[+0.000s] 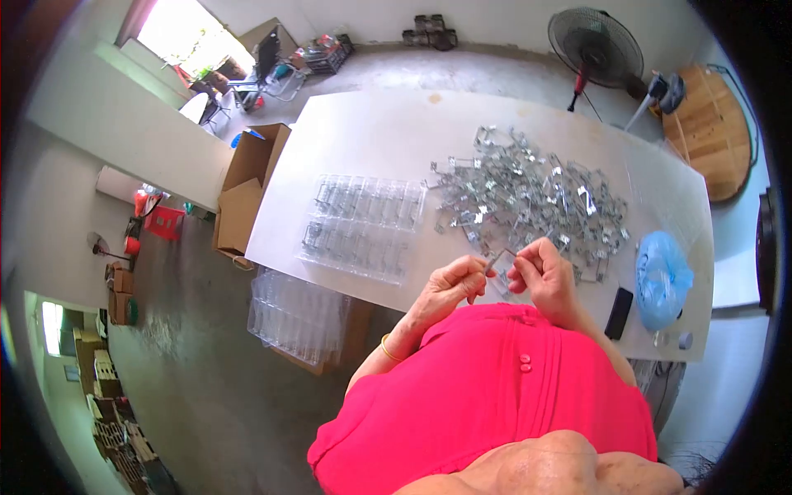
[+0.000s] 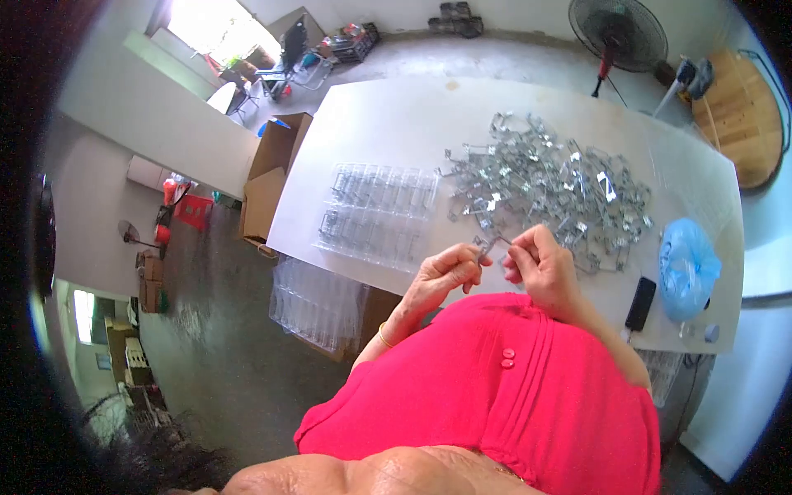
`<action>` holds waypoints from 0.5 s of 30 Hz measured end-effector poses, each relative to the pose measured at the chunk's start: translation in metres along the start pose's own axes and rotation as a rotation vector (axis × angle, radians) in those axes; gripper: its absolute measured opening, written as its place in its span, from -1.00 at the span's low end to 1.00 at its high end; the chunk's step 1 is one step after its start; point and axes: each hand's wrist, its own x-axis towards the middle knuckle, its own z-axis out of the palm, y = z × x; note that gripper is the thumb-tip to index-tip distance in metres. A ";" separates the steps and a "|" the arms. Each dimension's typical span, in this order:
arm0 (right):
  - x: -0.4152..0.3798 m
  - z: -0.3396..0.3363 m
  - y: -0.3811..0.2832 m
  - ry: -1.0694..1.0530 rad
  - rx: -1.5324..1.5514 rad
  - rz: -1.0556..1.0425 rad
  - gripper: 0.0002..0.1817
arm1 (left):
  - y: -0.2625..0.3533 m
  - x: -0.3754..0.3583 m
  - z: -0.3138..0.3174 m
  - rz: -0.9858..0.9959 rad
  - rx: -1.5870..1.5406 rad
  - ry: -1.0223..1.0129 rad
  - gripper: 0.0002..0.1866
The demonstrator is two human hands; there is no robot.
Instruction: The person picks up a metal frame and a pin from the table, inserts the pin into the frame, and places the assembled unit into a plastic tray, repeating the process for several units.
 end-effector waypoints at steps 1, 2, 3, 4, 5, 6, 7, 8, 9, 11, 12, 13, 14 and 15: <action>0.001 0.000 -0.001 -0.026 0.021 0.035 -0.90 | -0.001 0.000 -0.001 -0.007 -0.017 0.006 -0.82; 0.001 0.001 -0.001 -0.052 0.041 0.072 -0.88 | -0.003 0.001 -0.004 -0.010 0.016 -0.026 -0.87; 0.002 0.001 0.003 -0.092 0.064 0.085 -0.81 | -0.002 -0.001 -0.003 -0.030 0.038 -0.051 -0.86; 0.004 0.002 0.002 -0.105 0.060 0.068 -0.81 | -0.002 -0.002 -0.002 -0.050 0.061 -0.075 -0.85; 0.005 0.003 0.001 -0.122 0.115 0.109 -0.78 | -0.007 -0.002 -0.004 -0.034 0.085 -0.082 -0.82; 0.007 0.003 0.001 -0.141 0.169 0.152 -0.75 | -0.005 -0.003 -0.006 -0.041 0.089 -0.078 -0.81; 0.010 -0.002 0.007 -0.215 0.195 0.188 -0.71 | -0.002 -0.003 -0.008 -0.041 0.116 -0.079 -0.81; 0.011 -0.002 0.004 -0.226 0.191 0.177 -0.71 | 0.000 -0.003 -0.011 -0.043 0.141 -0.081 -0.81; 0.010 -0.004 -0.002 -0.286 0.253 0.237 -0.71 | -0.001 -0.004 -0.015 -0.032 0.145 -0.073 -0.81; 0.009 -0.004 -0.005 -0.355 0.328 0.301 -0.73 | -0.004 -0.004 -0.026 -0.028 0.189 -0.142 -0.87; 0.009 -0.001 -0.006 -0.364 0.323 0.294 -0.73 | -0.002 -0.004 -0.029 -0.020 0.192 -0.134 -0.87; 0.010 0.003 -0.006 -0.342 0.318 0.251 -0.72 | 0.000 -0.004 -0.030 0.020 0.223 -0.144 -0.87; 0.009 0.006 -0.006 -0.318 0.314 0.211 -0.72 | 0.002 -0.004 -0.032 0.058 0.254 -0.156 -0.87; 0.010 0.010 0.001 -0.265 0.287 0.184 -0.72 | 0.004 -0.005 -0.034 0.060 0.255 -0.150 -0.87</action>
